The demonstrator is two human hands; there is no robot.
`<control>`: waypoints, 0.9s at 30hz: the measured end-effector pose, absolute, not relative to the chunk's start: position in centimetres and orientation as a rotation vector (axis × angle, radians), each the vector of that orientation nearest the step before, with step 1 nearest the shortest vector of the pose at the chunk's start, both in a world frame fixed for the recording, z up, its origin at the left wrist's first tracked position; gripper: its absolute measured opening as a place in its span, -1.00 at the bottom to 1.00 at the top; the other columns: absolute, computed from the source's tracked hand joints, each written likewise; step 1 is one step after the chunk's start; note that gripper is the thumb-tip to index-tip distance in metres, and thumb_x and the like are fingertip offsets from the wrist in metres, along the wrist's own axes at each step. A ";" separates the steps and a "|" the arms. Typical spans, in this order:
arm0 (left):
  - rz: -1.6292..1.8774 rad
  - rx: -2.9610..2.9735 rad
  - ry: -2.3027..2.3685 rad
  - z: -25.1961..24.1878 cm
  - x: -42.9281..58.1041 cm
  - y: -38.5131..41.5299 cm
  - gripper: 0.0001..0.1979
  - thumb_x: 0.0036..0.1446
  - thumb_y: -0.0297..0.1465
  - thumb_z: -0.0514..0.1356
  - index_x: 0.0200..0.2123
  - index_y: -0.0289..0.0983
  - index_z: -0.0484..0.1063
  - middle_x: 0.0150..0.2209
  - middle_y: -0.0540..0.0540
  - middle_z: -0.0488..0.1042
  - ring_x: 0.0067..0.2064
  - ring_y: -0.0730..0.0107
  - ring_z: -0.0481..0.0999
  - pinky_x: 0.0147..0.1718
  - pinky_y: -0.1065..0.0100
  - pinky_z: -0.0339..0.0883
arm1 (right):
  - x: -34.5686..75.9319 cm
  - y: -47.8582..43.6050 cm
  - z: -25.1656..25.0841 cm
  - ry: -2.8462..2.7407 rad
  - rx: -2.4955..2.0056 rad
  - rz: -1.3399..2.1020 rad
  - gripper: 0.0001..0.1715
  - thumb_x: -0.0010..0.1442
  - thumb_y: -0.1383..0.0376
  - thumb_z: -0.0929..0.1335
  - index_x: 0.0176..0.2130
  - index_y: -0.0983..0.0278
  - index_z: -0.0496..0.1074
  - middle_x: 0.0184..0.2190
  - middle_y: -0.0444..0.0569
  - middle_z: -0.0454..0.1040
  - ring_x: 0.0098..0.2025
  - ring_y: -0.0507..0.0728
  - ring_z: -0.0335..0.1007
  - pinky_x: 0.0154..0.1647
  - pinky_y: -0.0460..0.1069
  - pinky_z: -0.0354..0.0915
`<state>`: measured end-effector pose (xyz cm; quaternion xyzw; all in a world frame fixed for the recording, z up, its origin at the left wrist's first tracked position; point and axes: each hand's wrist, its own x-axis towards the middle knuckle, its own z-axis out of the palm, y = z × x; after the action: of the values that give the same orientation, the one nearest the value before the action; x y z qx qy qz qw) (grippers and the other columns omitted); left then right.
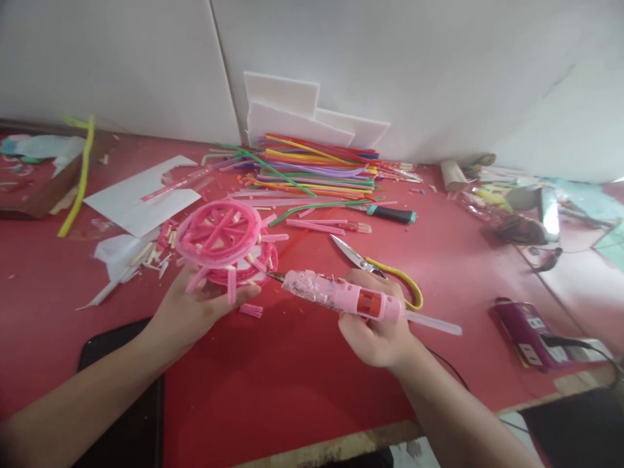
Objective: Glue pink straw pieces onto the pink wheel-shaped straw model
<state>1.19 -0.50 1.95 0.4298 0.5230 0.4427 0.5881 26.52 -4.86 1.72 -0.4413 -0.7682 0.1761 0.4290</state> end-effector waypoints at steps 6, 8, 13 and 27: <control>1.049 0.957 1.222 2.1 1.3 -0.4 -0.49 -0.40 -0.56 0.50 -0.28 -0.25 0.48 -0.38 0.03 0.61 -0.38 0.36 0.60 -0.52 0.49 0.54 | 26.5 -4.9 1.6 -1.904 -1.121 0.461 -0.78 0.07 0.41 0.28 -0.53 0.19 0.16 -0.59 -0.16 0.17 -0.57 0.05 0.04 -0.51 0.02 -0.08; 1.035 0.961 1.180 2.0 1.2 -0.4 -0.50 -0.40 -0.57 0.50 -0.28 -0.24 0.48 -0.39 0.03 0.60 -0.41 0.35 0.59 -0.54 0.46 0.55 | 26.5 -4.9 1.6 -1.899 -1.134 0.468 -0.77 0.07 0.40 0.29 -0.53 0.19 0.16 -0.60 -0.17 0.16 -0.58 0.04 0.02 -0.52 0.01 -0.08; 0.976 1.026 1.146 1.4 1.1 -0.2 -0.57 -0.31 -0.45 0.51 -0.28 -0.28 0.52 -0.43 -0.01 0.58 -0.46 0.33 0.58 -0.55 0.38 0.59 | 26.6 -4.9 1.6 -1.858 -1.189 0.490 -0.80 0.09 0.39 0.31 -0.53 0.20 0.24 -0.61 -0.15 0.23 -0.58 0.06 0.13 -0.55 0.00 0.05; 1.013 1.012 1.291 1.7 1.2 -0.4 -0.49 -0.40 -0.47 0.54 -0.29 -0.26 0.47 -0.31 -0.04 0.59 -0.37 0.29 0.62 -0.55 0.41 0.56 | 26.4 -5.0 2.0 -1.910 -1.152 0.493 -0.89 0.12 0.36 0.33 -0.44 0.18 0.34 -0.56 -0.11 0.33 -0.56 0.11 0.22 -0.54 0.03 0.17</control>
<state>1.19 -0.44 1.68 0.4313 0.5499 0.4318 0.5702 26.44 -4.98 1.95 -0.4585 -0.7606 0.1964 0.4155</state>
